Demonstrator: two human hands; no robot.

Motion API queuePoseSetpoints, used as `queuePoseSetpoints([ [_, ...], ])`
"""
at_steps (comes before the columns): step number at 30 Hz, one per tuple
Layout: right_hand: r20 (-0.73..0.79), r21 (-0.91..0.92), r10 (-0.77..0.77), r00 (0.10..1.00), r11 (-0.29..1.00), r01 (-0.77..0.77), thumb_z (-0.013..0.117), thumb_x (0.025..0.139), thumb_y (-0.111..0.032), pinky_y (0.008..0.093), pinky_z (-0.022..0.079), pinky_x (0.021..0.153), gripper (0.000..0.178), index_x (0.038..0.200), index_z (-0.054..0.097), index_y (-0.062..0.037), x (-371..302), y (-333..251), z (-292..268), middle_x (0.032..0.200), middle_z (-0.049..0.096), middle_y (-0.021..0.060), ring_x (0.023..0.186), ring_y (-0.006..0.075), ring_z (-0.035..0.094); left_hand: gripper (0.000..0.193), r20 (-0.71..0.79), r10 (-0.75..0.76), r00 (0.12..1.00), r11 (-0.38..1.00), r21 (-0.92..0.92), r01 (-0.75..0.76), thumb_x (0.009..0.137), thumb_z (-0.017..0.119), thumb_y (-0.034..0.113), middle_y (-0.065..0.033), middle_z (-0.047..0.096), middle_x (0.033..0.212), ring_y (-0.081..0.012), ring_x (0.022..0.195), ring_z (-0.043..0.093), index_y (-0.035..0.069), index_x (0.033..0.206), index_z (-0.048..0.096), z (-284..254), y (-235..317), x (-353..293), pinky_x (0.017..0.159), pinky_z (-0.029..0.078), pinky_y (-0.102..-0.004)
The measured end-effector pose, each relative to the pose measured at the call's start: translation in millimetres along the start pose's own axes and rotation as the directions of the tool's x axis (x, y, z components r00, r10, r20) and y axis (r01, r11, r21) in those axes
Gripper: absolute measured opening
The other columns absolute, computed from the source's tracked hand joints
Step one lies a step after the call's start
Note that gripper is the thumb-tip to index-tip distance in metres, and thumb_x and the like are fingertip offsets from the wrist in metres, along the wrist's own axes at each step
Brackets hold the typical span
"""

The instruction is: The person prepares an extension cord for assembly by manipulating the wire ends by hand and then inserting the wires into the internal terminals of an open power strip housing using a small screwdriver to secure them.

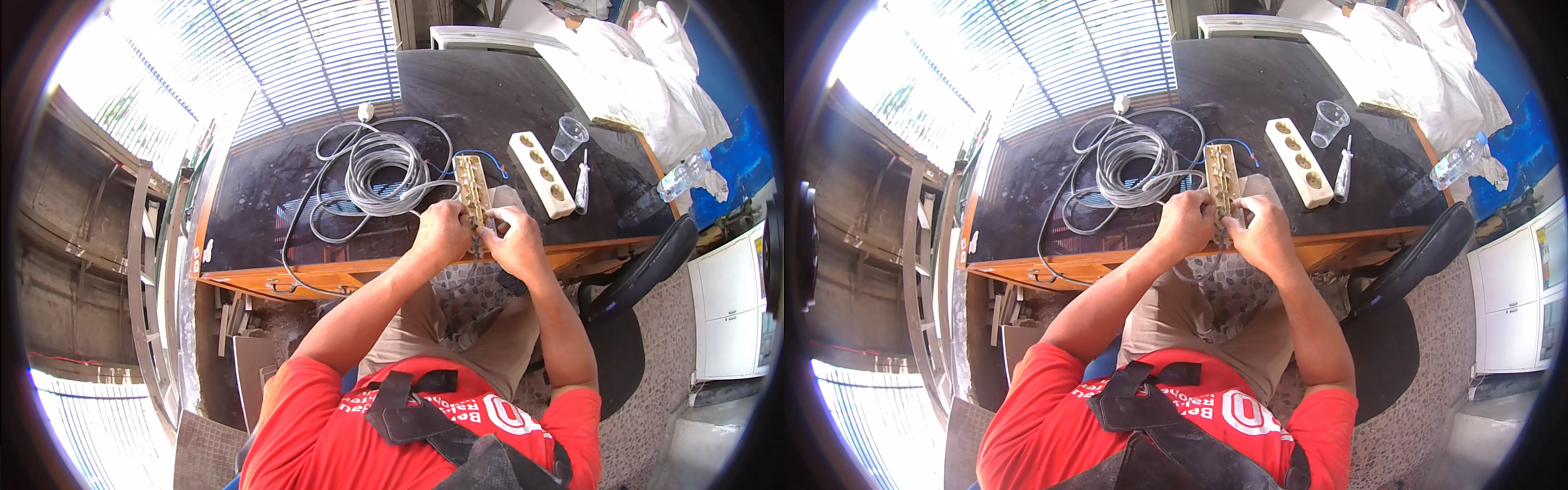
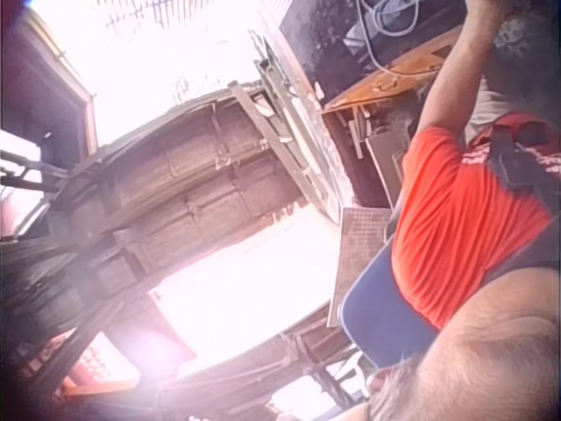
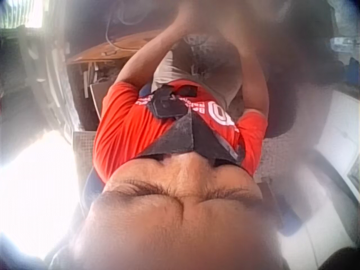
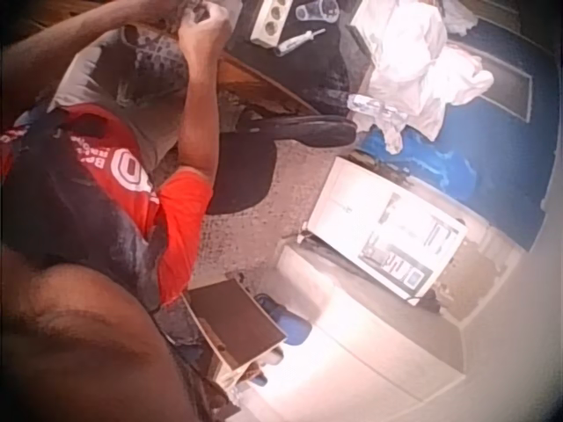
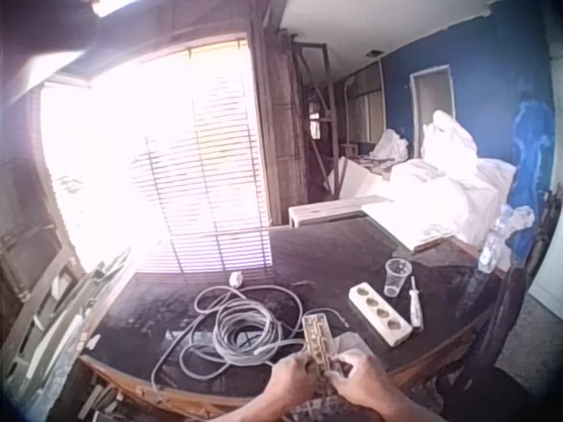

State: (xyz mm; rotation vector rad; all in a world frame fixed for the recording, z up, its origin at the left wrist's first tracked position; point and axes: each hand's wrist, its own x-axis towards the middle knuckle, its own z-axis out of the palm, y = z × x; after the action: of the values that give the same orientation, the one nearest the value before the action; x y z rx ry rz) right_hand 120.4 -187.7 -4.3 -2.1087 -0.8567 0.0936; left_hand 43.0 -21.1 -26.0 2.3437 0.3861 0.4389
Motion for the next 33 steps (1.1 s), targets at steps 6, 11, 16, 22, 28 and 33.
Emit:
queuePoseSetpoints([
  [6, 0.036, -0.074, -0.059, 0.998, 0.995, 0.061, 0.089, 0.084, -0.026, 0.0417, 0.06, 0.082, 0.047, 0.118, 0.077, 0.0039, 0.6, 1.9, -9.0, 0.103, 0.077, 0.0216, 0.088, 0.0348, 0.075, 0.022, 0.001, 0.007, 1.0, 0.997, -0.072, -0.007, 0.09, 0.071, 0.018, -0.0248, 0.077, 0.096, -0.043, 0.095, 0.076, 0.001, 0.101, 0.081, -7.8, 2.1, -0.4, 0.088, 0.059, -0.0494],
  [11, -0.277, 0.004, 0.02, 0.961, 1.0, -0.02, 0.08, 0.094, -0.033, 0.0394, 0.06, 0.079, 0.045, 0.121, 0.075, 0.003, 8.9, 12.2, -53.2, 0.101, 0.08, 0.019, 0.085, 0.029, 0.076, 0.024, -0.02, -0.01, 1.0, 0.993, -0.117, 0.007, 0.094, 0.071, 0.019, -0.0246, 0.078, 0.092, -0.0407, 0.089, 0.077, 0.0, 0.105, 0.082, -15.0, -4.5, -1.5, 0.084, 0.06, -0.0464],
  [16, -0.511, -0.48, 0.068, 0.857, 0.804, -0.35, 0.07, 0.101, -0.039, 0.0522, 0.055, 0.098, 0.047, 0.122, 0.075, 0.0021, 30.3, 87.1, -105.3, 0.113, 0.077, 0.0267, 0.111, 0.0441, 0.073, 0.023, 0.067, -0.138, 0.988, 0.945, -0.289, 0.152, 0.092, 0.072, 0.019, -0.0269, 0.077, 0.094, -0.0418, 0.094, 0.077, 0.002, 0.103, 0.083, -21.7, -3.5, -8.7, 0.089, 0.059, -0.0477],
  [22, -0.476, -0.391, 0.344, 0.809, 0.742, -0.545, 0.081, 0.085, -0.044, 0.0478, 0.056, 0.103, 0.061, 0.126, 0.077, 0.0002, 48.5, 128.0, -119.2, 0.123, 0.075, 0.0284, 0.119, 0.0428, 0.072, 0.023, 0.105, -0.125, 0.987, 0.942, -0.299, 0.151, 0.09, 0.073, 0.016, -0.0235, 0.078, 0.091, -0.0394, 0.089, 0.077, 0.001, 0.104, 0.082, -27.4, 1.1, -9.2, 0.088, 0.06, -0.0463],
  [28, -0.686, -0.039, 0.315, 0.656, 0.884, -0.466, 0.082, 0.084, -0.023, 0.0427, 0.059, 0.09, 0.045, 0.121, 0.076, 0.0027, 21.4, 141.4, -145.9, 0.113, 0.078, 0.025, 0.098, 0.0352, 0.077, 0.026, 0.064, -0.065, 0.996, 0.964, -0.253, 0.079, 0.089, 0.077, 0.017, -0.0181, 0.081, 0.092, -0.0303, 0.085, 0.08, 0.0, 0.108, 0.082, -18.9, -7.0, -7.0, 0.083, 0.061, -0.0402],
  [33, -0.87, -0.13, -0.087, 0.485, 0.99, -0.056, 0.078, 0.101, -0.011, 0.0345, 0.062, 0.082, 0.032, 0.127, 0.07, 0.0057, -9.5, 58.9, -148.9, 0.116, 0.073, 0.0172, 0.1, 0.0202, 0.074, 0.026, 0.084, -0.082, 0.993, 0.965, -0.241, 0.1, 0.087, 0.079, 0.016, -0.0157, 0.081, 0.088, -0.0294, 0.083, 0.079, 0.0, 0.107, 0.082, -14.5, -15.0, -3.6, 0.083, 0.061, -0.04],
])
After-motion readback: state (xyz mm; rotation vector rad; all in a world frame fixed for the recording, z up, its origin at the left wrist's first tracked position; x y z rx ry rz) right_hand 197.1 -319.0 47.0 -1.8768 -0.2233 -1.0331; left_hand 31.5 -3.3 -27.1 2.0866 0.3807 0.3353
